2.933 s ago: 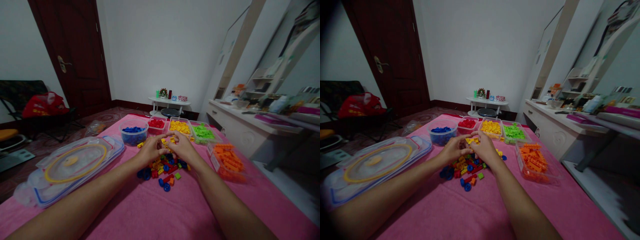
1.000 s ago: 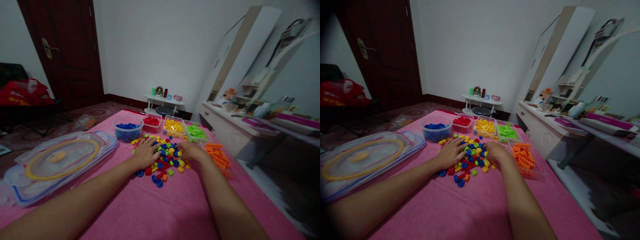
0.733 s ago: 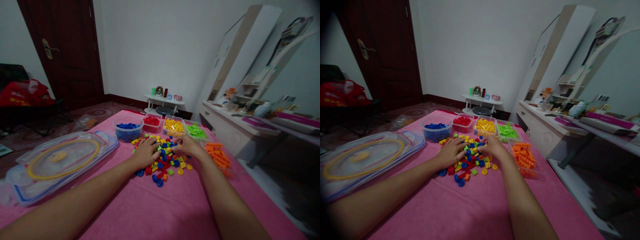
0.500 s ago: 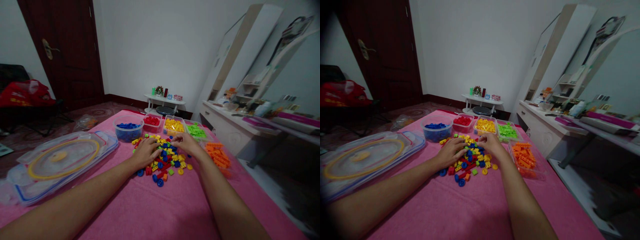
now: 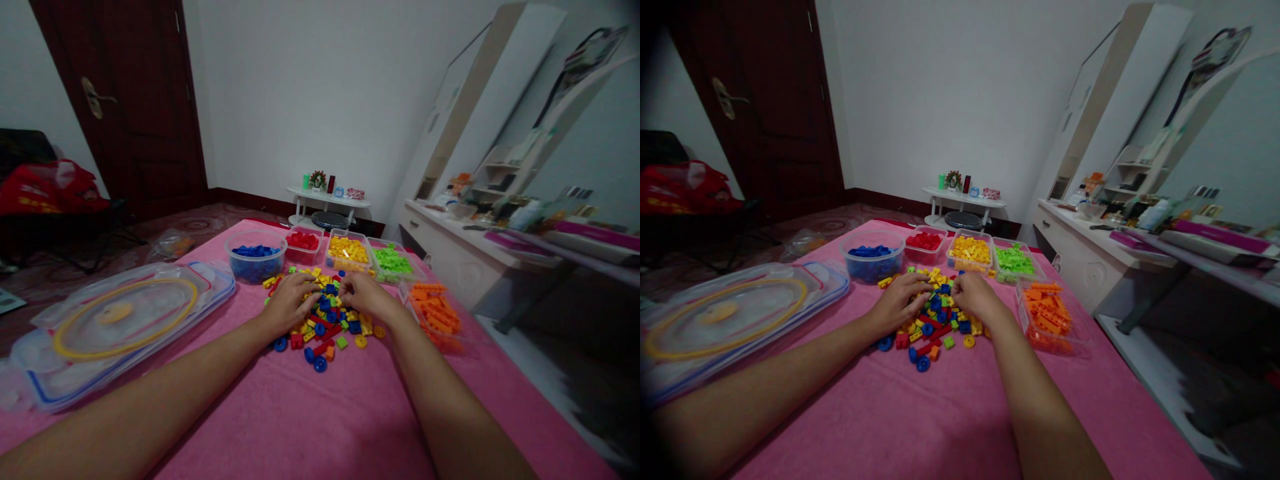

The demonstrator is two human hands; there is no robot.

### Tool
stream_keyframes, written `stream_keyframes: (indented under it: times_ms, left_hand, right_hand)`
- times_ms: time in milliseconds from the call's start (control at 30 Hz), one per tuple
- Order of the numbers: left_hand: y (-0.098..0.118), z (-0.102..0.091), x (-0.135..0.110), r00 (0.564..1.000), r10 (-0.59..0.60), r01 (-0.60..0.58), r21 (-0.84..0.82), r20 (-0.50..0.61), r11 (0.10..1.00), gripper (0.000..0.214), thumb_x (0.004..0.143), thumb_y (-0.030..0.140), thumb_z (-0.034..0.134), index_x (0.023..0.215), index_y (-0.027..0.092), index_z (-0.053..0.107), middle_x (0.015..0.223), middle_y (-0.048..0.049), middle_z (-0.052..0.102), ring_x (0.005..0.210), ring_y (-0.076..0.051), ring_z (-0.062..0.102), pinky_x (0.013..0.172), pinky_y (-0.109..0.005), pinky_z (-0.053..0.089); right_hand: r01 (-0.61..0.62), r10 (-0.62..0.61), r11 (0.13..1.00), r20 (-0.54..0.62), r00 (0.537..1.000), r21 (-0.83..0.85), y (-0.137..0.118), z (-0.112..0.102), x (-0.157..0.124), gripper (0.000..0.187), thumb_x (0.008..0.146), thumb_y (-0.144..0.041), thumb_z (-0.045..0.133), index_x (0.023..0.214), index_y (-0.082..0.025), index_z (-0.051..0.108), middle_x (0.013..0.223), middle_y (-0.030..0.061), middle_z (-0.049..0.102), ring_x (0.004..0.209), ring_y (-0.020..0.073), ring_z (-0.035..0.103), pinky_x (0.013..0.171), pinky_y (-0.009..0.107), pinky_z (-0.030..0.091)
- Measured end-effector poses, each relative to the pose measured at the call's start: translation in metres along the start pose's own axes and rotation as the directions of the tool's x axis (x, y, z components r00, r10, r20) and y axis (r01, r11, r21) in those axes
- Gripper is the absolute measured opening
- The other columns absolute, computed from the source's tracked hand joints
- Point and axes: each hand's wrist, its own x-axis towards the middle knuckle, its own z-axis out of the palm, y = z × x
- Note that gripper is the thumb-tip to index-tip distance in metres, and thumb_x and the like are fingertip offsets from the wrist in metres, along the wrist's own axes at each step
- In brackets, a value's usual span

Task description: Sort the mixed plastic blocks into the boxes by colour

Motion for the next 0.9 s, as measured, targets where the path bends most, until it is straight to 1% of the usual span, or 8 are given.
stream_keyframes:
  times_ms: [100, 133, 267, 367, 500, 667, 833, 900]
  left_hand:
    - [0.001, -0.001, 0.000, 1.000, -0.005, 0.005, -0.006, 0.000, 1.000, 0.027, 0.090, 0.032, 0.048, 0.103, 0.019, 0.068, 0.112, -0.0085, 0.062, 0.106, -0.021, 0.055, 0.094, -0.038, 0.042]
    - [0.001, -0.001, 0.001, 1.000, -0.007, 0.007, -0.007, 0.002, 1.000, 0.028, 0.090, 0.032, 0.048, 0.103, 0.019, 0.069, 0.112, -0.0086, 0.062, 0.106, -0.021, 0.055, 0.094, -0.038, 0.043]
    - [0.001, 0.000, 0.000, 1.000, -0.015, 0.015, -0.012, 0.008, 1.000, 0.028, 0.090, 0.032, 0.048, 0.104, 0.019, 0.069, 0.113, -0.0091, 0.062, 0.106, -0.021, 0.055, 0.094, -0.038, 0.043]
    - [0.000, 0.000, 0.000, 1.000, -0.019, 0.019, -0.010, 0.011, 1.000, 0.028, 0.089, 0.031, 0.048, 0.103, 0.019, 0.069, 0.113, -0.0091, 0.062, 0.107, -0.021, 0.055, 0.095, -0.038, 0.042]
    - [0.000, 0.000, 0.000, 1.000, -0.015, 0.015, -0.014, 0.003, 1.000, 0.028, 0.090, 0.031, 0.048, 0.102, 0.019, 0.069, 0.112, -0.0092, 0.062, 0.106, -0.021, 0.055, 0.094, -0.038, 0.043]
    - [-0.001, 0.001, 0.001, 1.000, -0.003, 0.003, -0.024, -0.006, 1.000, 0.028, 0.089, 0.031, 0.048, 0.102, 0.018, 0.069, 0.110, -0.0093, 0.063, 0.104, -0.021, 0.056, 0.093, -0.038, 0.044]
    - [0.001, 0.000, 0.001, 1.000, -0.013, 0.012, -0.037, -0.005, 0.999, 0.027, 0.089, 0.030, 0.048, 0.101, 0.018, 0.069, 0.111, -0.0098, 0.062, 0.105, -0.021, 0.056, 0.094, -0.038, 0.044]
    - [0.002, -0.001, 0.001, 1.000, -0.011, 0.011, -0.041, -0.003, 0.999, 0.027, 0.089, 0.030, 0.048, 0.102, 0.018, 0.069, 0.112, -0.0097, 0.062, 0.105, -0.020, 0.056, 0.095, -0.038, 0.044]
  right_hand:
    - [-0.022, 0.021, 1.000, -0.107, 0.994, -0.009, 0.000, -0.007, 0.000, 0.024, 0.068, -0.003, 0.053, 0.083, -0.013, 0.070, 0.065, 0.0017, 0.064, 0.060, 0.0111, 0.054, 0.057, 0.020, 0.036]
    - [-0.021, 0.019, 1.000, -0.112, 0.994, -0.014, 0.000, -0.007, 0.000, 0.025, 0.069, -0.005, 0.055, 0.086, -0.013, 0.071, 0.066, 0.0016, 0.064, 0.060, 0.0112, 0.054, 0.057, 0.020, 0.036]
    - [-0.001, 0.000, 0.998, -0.004, 1.000, -0.062, 0.002, 0.006, -0.001, 0.030, 0.063, -0.013, 0.068, 0.092, -0.017, 0.071, 0.079, 0.0026, 0.066, 0.066, 0.0125, 0.055, 0.059, 0.021, 0.036]
    - [-0.021, 0.021, 0.994, -0.007, 1.000, -0.104, 0.002, 0.015, 0.000, 0.021, 0.066, -0.013, 0.064, 0.086, -0.016, 0.069, 0.079, 0.0030, 0.065, 0.066, 0.0123, 0.054, 0.058, 0.021, 0.035]
    - [-0.029, 0.029, 0.997, -0.004, 1.000, -0.065, 0.004, 0.002, -0.001, 0.016, 0.065, -0.014, 0.066, 0.081, -0.014, 0.066, 0.076, 0.0023, 0.064, 0.066, 0.0114, 0.053, 0.057, 0.020, 0.035]
    - [-0.005, 0.015, 0.998, 0.139, 0.990, -0.067, 0.007, -0.017, -0.008, 0.022, 0.059, -0.011, 0.070, 0.081, -0.015, 0.067, 0.079, 0.0018, 0.065, 0.069, 0.0124, 0.055, 0.058, 0.021, 0.038]
    - [-0.015, 0.050, 0.980, 0.173, 0.984, -0.197, -0.005, -0.008, -0.010, 0.037, 0.057, -0.014, 0.072, 0.093, -0.018, 0.069, 0.090, 0.0046, 0.067, 0.077, 0.0168, 0.058, 0.062, 0.023, 0.038]
    - [-0.022, 0.071, 0.969, 0.192, 0.979, -0.247, -0.009, -0.003, -0.010, 0.031, 0.058, -0.014, 0.070, 0.090, -0.017, 0.070, 0.085, 0.0057, 0.068, 0.073, 0.0173, 0.057, 0.059, 0.024, 0.036]
